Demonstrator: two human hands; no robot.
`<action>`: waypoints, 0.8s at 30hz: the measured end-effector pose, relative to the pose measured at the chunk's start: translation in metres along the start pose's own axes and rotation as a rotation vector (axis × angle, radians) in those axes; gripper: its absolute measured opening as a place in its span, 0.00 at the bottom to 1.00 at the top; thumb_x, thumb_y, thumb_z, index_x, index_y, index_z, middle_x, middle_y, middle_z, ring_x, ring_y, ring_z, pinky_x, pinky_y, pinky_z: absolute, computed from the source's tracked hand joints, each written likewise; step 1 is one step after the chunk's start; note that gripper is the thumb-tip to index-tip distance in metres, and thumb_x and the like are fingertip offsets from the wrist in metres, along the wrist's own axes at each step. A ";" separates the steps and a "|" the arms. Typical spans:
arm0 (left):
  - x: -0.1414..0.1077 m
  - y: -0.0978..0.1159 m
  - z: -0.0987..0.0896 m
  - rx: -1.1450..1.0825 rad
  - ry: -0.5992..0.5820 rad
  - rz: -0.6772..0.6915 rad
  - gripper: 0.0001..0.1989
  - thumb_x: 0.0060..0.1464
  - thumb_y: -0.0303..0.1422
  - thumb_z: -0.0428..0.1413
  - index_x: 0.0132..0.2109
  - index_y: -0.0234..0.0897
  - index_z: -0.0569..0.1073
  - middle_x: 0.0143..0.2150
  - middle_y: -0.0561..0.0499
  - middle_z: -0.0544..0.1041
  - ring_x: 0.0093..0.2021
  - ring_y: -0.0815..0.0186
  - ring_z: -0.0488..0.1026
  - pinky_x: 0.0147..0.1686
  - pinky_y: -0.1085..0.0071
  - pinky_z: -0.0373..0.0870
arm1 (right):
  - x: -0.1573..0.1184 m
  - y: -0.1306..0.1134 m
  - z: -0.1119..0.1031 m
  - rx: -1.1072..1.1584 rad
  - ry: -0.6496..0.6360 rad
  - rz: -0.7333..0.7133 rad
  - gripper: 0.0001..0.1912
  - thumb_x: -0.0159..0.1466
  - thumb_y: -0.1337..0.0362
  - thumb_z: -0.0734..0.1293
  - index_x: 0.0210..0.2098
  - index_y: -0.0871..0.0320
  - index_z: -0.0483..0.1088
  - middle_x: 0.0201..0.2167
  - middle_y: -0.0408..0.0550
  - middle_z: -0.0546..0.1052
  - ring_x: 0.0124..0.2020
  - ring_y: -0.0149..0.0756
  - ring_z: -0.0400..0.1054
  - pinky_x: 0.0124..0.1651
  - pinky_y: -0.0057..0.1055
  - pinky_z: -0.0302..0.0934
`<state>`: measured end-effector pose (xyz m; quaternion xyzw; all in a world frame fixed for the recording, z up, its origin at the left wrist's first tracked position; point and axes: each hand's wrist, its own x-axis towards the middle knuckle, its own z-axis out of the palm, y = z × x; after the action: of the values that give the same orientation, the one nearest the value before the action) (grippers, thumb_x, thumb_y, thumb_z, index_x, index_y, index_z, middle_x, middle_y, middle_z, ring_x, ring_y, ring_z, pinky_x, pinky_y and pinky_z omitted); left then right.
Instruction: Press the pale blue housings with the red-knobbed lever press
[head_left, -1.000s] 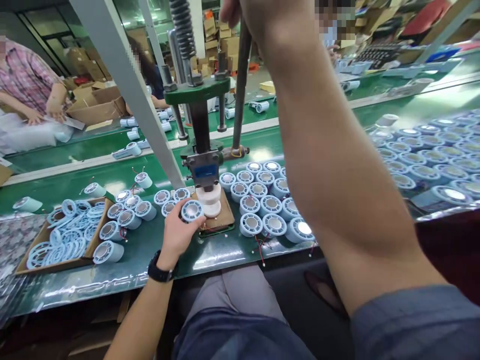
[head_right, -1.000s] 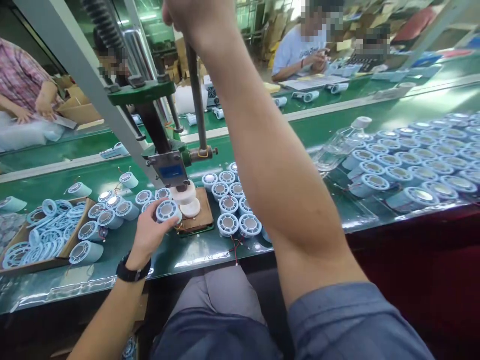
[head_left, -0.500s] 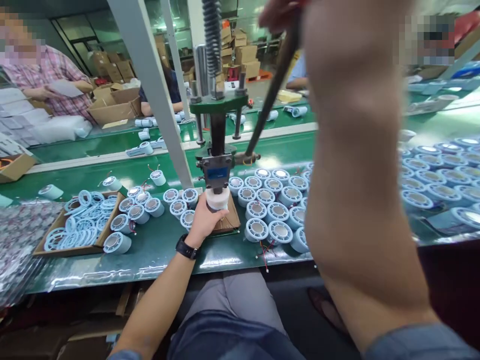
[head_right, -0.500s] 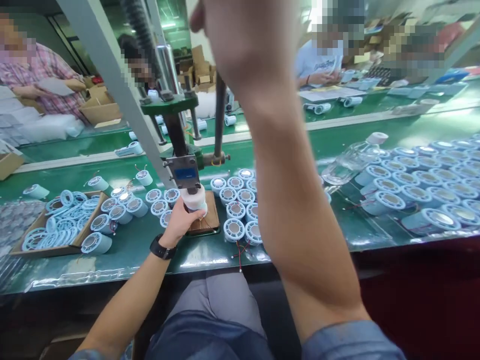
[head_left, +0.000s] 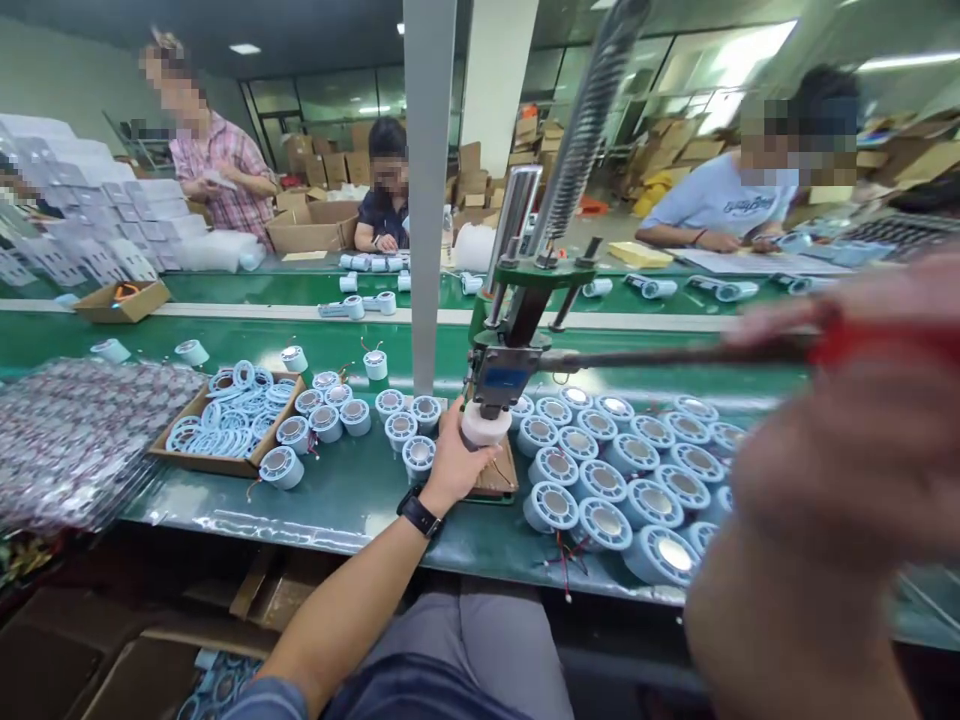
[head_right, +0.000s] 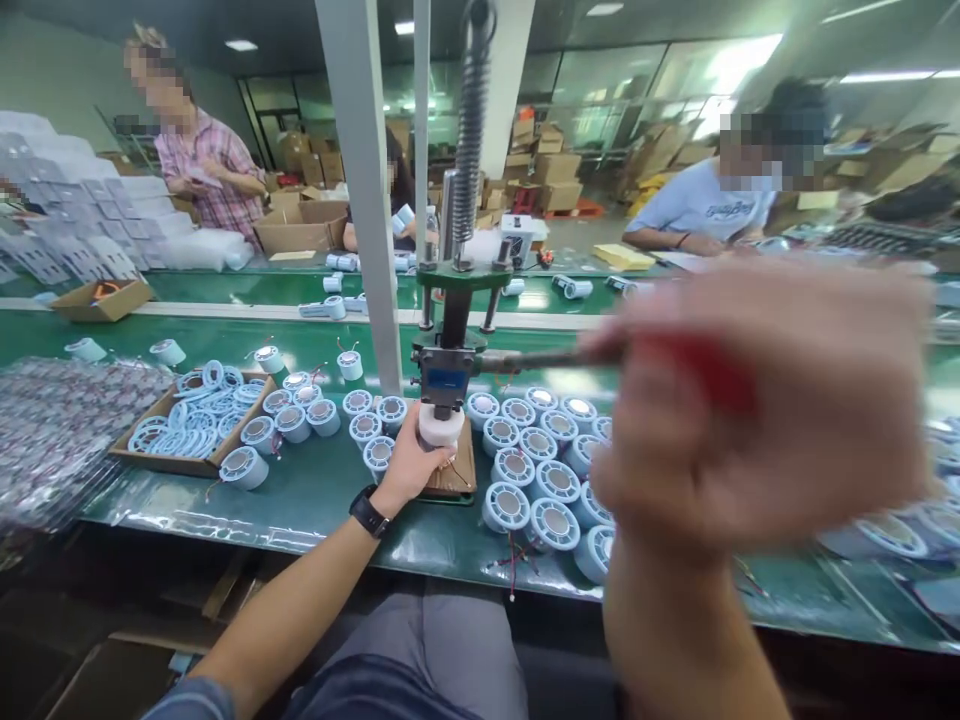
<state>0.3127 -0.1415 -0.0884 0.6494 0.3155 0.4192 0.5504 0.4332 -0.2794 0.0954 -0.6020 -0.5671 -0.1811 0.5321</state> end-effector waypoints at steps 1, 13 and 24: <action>0.002 0.001 0.002 -0.025 0.006 -0.005 0.45 0.44 0.23 0.64 0.67 0.36 0.55 0.61 0.40 0.69 0.61 0.55 0.67 0.64 0.56 0.60 | 0.036 0.003 0.007 0.032 0.108 -0.009 0.23 0.68 0.59 0.51 0.56 0.46 0.68 0.55 0.43 0.72 0.48 0.42 0.75 0.37 0.31 0.71; -0.103 0.013 -0.073 0.455 0.242 0.033 0.25 0.49 0.31 0.61 0.56 0.41 0.71 0.56 0.42 0.73 0.58 0.50 0.67 0.61 0.48 0.62 | 0.014 -0.009 0.050 0.152 0.268 -0.073 0.20 0.67 0.66 0.59 0.55 0.46 0.71 0.48 0.43 0.74 0.55 0.38 0.69 0.60 0.41 0.65; -0.069 -0.005 -0.170 0.536 0.119 -0.039 0.35 0.44 0.26 0.56 0.63 0.40 0.65 0.64 0.41 0.67 0.59 0.54 0.70 0.53 0.56 0.73 | -0.133 -0.004 0.225 -0.127 -0.614 0.093 0.21 0.66 0.57 0.65 0.59 0.46 0.69 0.60 0.58 0.66 0.60 0.54 0.60 0.58 0.54 0.59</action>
<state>0.1303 -0.1241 -0.0996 0.7399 0.4595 0.3477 0.3472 0.3036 -0.1551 -0.0952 -0.6861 -0.6605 -0.0014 0.3051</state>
